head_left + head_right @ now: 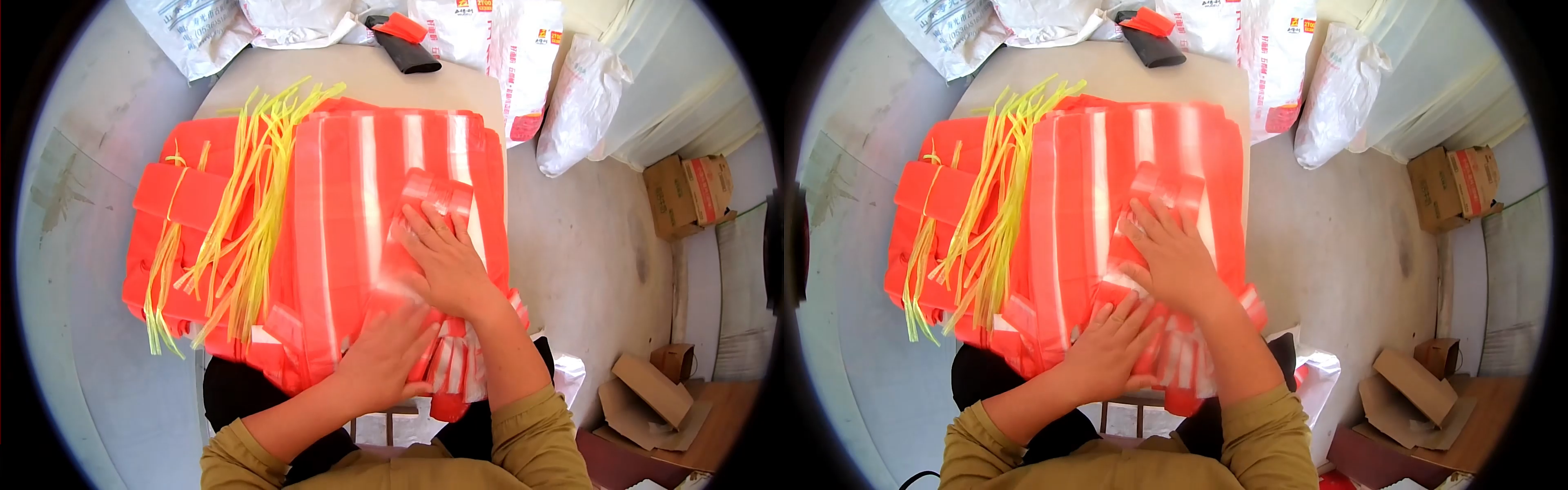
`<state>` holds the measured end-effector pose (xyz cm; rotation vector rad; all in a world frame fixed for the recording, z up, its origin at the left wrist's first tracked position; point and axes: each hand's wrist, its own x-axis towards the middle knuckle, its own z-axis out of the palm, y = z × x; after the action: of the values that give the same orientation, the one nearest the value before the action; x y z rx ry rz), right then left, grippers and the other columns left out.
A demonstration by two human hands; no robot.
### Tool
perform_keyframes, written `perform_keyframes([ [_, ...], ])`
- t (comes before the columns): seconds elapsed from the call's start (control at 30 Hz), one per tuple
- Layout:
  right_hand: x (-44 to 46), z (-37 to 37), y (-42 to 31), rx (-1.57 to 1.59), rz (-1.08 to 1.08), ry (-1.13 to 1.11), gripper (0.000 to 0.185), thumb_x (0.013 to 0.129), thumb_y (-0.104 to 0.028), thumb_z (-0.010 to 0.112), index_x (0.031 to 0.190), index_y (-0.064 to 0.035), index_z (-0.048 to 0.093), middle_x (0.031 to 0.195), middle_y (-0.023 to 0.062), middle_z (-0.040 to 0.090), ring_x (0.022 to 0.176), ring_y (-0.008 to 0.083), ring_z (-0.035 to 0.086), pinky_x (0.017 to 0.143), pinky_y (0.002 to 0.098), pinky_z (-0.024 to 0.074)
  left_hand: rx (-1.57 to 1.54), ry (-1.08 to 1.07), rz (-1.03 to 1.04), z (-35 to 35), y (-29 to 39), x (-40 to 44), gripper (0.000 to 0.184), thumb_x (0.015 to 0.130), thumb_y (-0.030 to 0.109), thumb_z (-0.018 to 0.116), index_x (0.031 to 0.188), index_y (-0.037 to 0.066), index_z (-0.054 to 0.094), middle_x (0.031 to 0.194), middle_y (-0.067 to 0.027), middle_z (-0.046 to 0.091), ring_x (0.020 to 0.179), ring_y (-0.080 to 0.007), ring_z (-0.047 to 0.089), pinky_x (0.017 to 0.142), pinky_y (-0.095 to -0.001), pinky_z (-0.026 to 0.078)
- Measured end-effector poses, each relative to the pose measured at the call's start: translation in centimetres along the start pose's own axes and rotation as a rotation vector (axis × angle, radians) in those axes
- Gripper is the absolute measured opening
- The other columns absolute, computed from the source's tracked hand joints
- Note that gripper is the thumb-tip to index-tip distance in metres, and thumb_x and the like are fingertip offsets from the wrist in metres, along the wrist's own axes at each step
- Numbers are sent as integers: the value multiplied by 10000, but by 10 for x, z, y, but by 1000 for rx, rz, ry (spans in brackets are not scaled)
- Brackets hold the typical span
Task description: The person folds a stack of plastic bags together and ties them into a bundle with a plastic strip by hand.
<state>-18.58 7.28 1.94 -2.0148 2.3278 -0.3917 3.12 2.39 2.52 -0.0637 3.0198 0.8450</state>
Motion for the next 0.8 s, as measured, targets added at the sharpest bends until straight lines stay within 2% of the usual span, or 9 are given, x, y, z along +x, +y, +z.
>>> perform_keyframes([
  [0.17, -1, 3, 0, -21, 13, 22, 700, 969, -486, 654, 1548, -123, 502, 1664, 153, 388, 1550, 378, 311, 1266, 551, 230, -33, -62, 97, 9, 3, -20, 866, 886, 454, 778, 1570, 50, 431, 1653, -232, 359, 1553, -415, 299, 1209, -568, 318],
  [0.27, -2, -5, -7, -12, 127, 71, 766, 902, -467, 740, 1547, -129, 502, 1673, 214, 329, 1538, 402, 319, 1248, 564, 269, -218, -21, 219, 3, 7, -27, 730, 885, 250, 798, 1509, 37, 485, 1594, -207, 435, 1456, -375, 460, 1136, -477, 431],
  [0.3, -3, -10, -9, -6, 181, 95, 790, 878, -457, 769, 1547, -132, 502, 1677, 237, 305, 1535, 411, 320, 1241, 569, 282, -250, 52, 181, 4, 5, -33, 693, 886, 233, 793, 1491, 51, 509, 1566, -207, 458, 1415, -370, 498, 1097, -476, 460],
  [0.37, -8, -17, -10, 76, 273, 131, 824, 862, -385, 791, 1572, -117, 472, 1715, 222, 224, 1559, 401, 291, 1237, 551, 314, -315, 196, 109, 7, 0, -46, 623, 887, 199, 784, 1455, 79, 556, 1511, -207, 505, 1332, -359, 574, 1020, -475, 519],
  [0.47, -18, -43, -20, 307, 418, 74, 834, 857, -287, 798, 1592, -107, 447, 1736, 206, 184, 1559, 407, 300, 1222, 514, 362, -62, 450, -150, -20, -2, -41, 576, 869, 118, 780, 1407, 59, 583, 1390, -199, 557, 1100, -368, 670, 881, -447, 572],
  [0.5, -21, -50, -22, 403, 468, 36, 831, 859, -257, 796, 1595, -105, 441, 1737, 203, 184, 1553, 413, 312, 1216, 500, 378, -87, 419, -213, -23, -5, -38, 587, 867, 119, 782, 1413, 53, 576, 1367, -201, 561, 1059, -372, 672, 875, -448, 571],
  [0.57, -25, -44, -18, 364, 393, 81, 808, 865, -193, 791, 1588, -92, 445, 1739, 199, 180, 1540, 411, 341, 1201, 484, 403, -137, 352, -339, -25, -9, -35, 610, 862, 122, 785, 1424, 42, 561, 1320, -205, 569, 978, -382, 675, 862, -449, 569],
  [0.7, -15, -7, -1, 563, 233, 243, 741, 899, -98, 755, 1573, -66, 450, 1739, 186, 188, 1546, 366, 355, 1157, 450, 464, -290, 278, -419, -24, 1, -34, 670, 837, 71, 802, 1449, 38, 531, 1377, -201, 523, 936, -308, 691, 775, -387, 580],
  [0.8, -3, 0, -13, 885, 404, 332, 715, 934, -81, 725, 1582, -59, 424, 1722, 162, 239, 1469, 299, 466, 1068, 387, 527, -438, 336, -466, -17, 1, -34, 726, 825, 16, 797, 1484, 44, 493, 1412, -175, 488, 919, -234, 691, 707, -330, 573],
])
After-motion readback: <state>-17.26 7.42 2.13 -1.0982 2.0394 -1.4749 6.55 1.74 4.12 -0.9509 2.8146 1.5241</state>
